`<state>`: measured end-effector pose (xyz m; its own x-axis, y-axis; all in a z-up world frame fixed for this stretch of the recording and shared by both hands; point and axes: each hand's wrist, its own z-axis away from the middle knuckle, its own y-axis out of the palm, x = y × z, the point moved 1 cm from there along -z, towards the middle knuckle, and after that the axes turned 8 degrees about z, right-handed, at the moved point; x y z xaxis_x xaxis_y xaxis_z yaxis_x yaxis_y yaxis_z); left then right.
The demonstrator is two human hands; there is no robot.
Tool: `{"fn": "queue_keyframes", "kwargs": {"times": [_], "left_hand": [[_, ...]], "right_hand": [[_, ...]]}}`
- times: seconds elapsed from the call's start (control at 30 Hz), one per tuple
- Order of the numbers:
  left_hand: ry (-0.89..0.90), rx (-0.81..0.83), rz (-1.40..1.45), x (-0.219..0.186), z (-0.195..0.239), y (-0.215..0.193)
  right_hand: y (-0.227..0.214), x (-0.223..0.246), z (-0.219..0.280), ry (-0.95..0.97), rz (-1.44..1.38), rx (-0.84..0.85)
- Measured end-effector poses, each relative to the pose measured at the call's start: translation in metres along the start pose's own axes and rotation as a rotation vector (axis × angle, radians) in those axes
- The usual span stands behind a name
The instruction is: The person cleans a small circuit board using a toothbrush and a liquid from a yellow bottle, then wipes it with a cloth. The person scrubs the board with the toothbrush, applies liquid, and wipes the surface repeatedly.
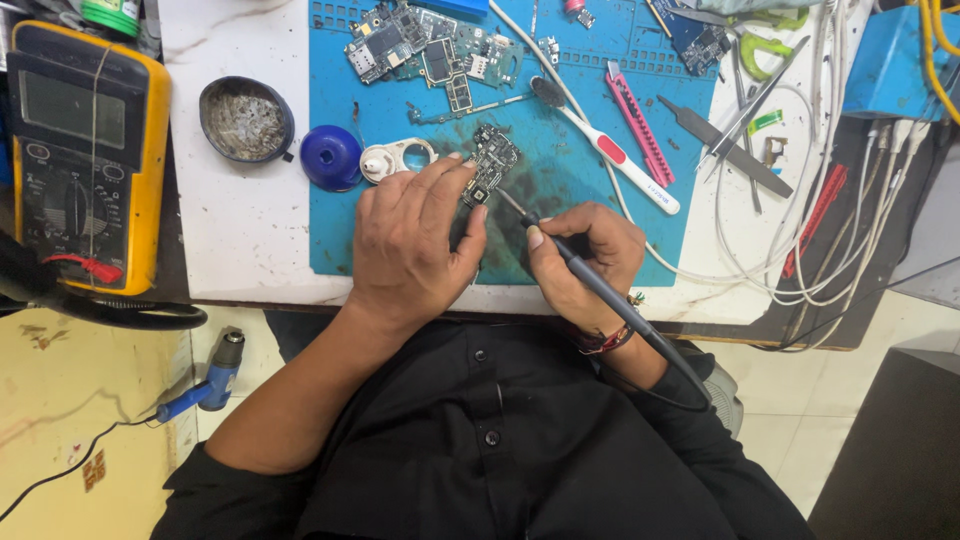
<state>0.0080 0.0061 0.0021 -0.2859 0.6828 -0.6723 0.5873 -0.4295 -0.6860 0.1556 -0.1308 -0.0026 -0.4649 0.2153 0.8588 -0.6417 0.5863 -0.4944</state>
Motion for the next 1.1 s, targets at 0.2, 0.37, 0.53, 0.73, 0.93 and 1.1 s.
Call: {"fn": "queue_keyframes", "kwargs": {"times": [0.2, 0.37, 0.53, 0.73, 0.93, 1.1], "left_hand": [[0.0, 0.001, -0.001, -0.0002, 0.0002, -0.0002], [0.002, 0.001, 0.0, -0.0001, 0.0002, -0.0006], [0.002, 0.001, 0.006, 0.0, 0.0, -0.0005], [-0.001, 0.003, 0.005, -0.0003, 0.0003, -0.0005], [0.001, 0.003, -0.005, -0.0002, 0.0005, 0.0], [0.003, -0.001, -0.003, 0.0, 0.0003, -0.0001]], "right_hand": [[-0.0008, 0.0011, -0.0005, -0.021, 0.006, 0.025], [-0.0003, 0.001, -0.0006, 0.003, 0.007, 0.003], [-0.0007, 0.0011, -0.0007, 0.01, 0.039, 0.004], [-0.0004, 0.0017, -0.0004, 0.008, 0.033, -0.005], [0.0005, 0.0008, 0.0005, 0.026, 0.0, -0.002], [0.0012, 0.0005, -0.0005, -0.006, 0.045, -0.028]]}}
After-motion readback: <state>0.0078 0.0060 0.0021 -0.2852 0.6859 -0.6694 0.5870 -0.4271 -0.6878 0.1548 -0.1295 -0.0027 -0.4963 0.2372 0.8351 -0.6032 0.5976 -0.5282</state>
